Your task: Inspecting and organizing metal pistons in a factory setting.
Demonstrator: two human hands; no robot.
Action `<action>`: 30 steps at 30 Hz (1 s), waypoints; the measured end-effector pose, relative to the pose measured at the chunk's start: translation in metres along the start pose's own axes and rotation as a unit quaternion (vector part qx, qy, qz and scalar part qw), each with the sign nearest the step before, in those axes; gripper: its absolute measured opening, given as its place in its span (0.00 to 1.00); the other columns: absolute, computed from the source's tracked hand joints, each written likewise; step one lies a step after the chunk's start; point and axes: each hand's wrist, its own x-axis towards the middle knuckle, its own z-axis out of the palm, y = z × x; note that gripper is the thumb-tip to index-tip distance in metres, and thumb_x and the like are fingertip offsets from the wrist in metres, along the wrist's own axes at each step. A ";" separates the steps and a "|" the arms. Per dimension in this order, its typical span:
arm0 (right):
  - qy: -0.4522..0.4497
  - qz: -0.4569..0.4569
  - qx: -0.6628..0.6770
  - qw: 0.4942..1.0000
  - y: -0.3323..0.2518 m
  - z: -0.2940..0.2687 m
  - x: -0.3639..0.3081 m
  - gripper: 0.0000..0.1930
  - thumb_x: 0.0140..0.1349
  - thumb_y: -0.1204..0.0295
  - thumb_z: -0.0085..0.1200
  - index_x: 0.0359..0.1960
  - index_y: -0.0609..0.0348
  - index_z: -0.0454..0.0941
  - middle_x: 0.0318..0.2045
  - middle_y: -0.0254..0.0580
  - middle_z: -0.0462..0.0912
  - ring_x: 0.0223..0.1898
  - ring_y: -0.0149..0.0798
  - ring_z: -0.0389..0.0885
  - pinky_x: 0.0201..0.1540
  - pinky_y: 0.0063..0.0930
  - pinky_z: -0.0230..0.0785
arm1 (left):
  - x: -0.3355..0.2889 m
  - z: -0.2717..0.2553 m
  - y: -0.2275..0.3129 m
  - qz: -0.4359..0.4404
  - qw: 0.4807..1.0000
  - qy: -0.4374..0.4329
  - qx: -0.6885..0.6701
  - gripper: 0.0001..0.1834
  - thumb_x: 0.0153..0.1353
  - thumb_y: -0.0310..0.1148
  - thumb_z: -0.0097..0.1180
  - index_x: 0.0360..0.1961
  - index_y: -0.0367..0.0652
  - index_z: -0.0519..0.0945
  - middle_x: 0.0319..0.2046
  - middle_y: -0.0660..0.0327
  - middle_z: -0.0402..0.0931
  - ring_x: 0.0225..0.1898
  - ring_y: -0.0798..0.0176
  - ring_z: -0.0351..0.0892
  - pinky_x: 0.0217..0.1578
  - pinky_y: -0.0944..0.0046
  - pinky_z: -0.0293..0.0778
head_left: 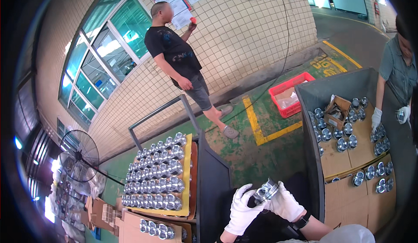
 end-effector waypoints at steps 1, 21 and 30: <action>0.000 0.001 -0.001 1.000 0.000 0.001 -0.001 0.35 0.68 0.38 0.34 0.60 0.56 0.63 0.56 0.47 0.73 0.56 0.44 0.74 0.61 0.45 0.63 | -0.001 0.000 -0.001 -0.001 1.000 -0.001 0.000 0.27 0.37 0.38 0.78 0.39 0.43 0.78 0.50 0.56 0.75 0.47 0.51 0.79 0.44 0.57 0.78; -0.002 -0.002 0.003 1.000 0.005 -0.006 0.003 0.33 0.67 0.39 0.36 0.59 0.55 0.63 0.56 0.46 0.73 0.55 0.46 0.74 0.60 0.46 0.64 | -0.004 0.000 -0.005 0.003 1.000 0.002 -0.005 0.28 0.37 0.38 0.78 0.40 0.45 0.78 0.51 0.58 0.74 0.48 0.52 0.79 0.44 0.58 0.78; 0.004 0.007 0.025 1.000 0.006 -0.008 0.004 0.31 0.70 0.41 0.35 0.58 0.54 0.65 0.54 0.43 0.74 0.53 0.41 0.73 0.58 0.40 0.64 | -0.002 -0.003 -0.002 -0.002 1.000 -0.009 -0.008 0.28 0.38 0.38 0.78 0.40 0.44 0.77 0.51 0.57 0.74 0.48 0.52 0.79 0.44 0.58 0.78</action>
